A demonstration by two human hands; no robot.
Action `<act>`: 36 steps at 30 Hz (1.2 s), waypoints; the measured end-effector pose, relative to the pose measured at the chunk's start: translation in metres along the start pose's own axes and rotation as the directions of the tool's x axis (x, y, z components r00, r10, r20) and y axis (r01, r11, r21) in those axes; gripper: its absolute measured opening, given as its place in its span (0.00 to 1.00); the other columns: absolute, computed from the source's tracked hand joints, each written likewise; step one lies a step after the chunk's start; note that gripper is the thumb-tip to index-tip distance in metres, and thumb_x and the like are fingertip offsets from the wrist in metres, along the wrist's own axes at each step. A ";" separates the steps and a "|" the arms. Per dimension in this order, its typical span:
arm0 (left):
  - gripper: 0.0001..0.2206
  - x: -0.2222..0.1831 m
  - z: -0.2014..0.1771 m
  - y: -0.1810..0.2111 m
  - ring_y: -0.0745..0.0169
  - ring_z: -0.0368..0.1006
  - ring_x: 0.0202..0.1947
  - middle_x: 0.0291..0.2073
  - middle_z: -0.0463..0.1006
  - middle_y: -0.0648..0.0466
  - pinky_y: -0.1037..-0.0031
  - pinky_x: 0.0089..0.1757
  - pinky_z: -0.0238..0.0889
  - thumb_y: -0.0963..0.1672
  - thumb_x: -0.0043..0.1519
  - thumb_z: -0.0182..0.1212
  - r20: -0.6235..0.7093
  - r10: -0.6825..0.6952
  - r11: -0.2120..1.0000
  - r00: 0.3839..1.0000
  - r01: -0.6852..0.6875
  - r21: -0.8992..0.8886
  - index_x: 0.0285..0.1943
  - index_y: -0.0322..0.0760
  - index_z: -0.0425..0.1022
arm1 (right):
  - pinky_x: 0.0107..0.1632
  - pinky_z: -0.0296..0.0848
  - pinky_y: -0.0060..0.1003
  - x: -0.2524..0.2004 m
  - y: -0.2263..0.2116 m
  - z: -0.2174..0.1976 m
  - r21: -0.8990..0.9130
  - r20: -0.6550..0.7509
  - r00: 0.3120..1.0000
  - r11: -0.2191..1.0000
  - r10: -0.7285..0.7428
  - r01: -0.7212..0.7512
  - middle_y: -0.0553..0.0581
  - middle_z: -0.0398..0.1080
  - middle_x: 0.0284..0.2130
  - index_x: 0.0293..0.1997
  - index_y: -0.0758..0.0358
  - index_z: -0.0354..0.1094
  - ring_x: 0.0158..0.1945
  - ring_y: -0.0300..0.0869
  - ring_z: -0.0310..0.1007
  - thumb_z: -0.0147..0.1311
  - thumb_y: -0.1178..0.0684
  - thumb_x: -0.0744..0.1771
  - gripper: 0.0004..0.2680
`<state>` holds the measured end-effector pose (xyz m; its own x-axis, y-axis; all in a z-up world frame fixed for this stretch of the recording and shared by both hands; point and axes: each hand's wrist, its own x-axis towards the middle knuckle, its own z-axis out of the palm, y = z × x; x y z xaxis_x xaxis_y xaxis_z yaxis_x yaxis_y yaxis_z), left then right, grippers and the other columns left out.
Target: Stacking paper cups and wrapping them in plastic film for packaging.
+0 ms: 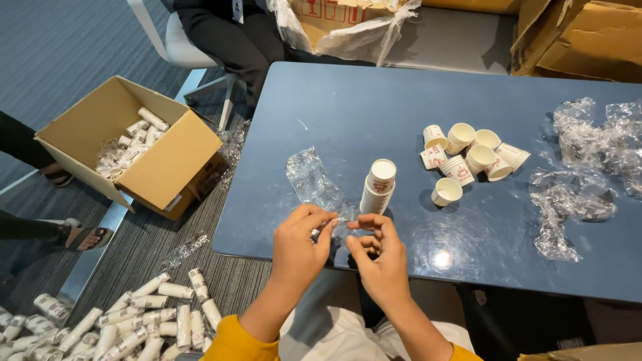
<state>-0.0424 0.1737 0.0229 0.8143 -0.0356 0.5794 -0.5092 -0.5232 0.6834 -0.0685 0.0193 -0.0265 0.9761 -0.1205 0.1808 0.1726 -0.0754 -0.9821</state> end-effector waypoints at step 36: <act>0.05 0.007 -0.007 0.011 0.65 0.79 0.27 0.33 0.82 0.51 0.77 0.31 0.71 0.37 0.54 0.69 -0.009 -0.112 0.973 0.994 0.107 -0.204 0.37 0.32 0.82 | 0.40 0.77 0.30 -0.003 -0.021 -0.001 -0.174 -0.163 0.977 0.978 -0.140 0.111 0.57 0.75 0.47 0.48 0.66 0.69 0.39 0.37 0.79 0.55 0.58 0.66 0.07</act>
<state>-0.0443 0.1734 0.0369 0.8634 0.0307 0.5036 -0.4650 -0.3388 0.8179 -0.0753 0.0203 -0.0059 0.9077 -0.2685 0.3224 0.2540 -0.2598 -0.9317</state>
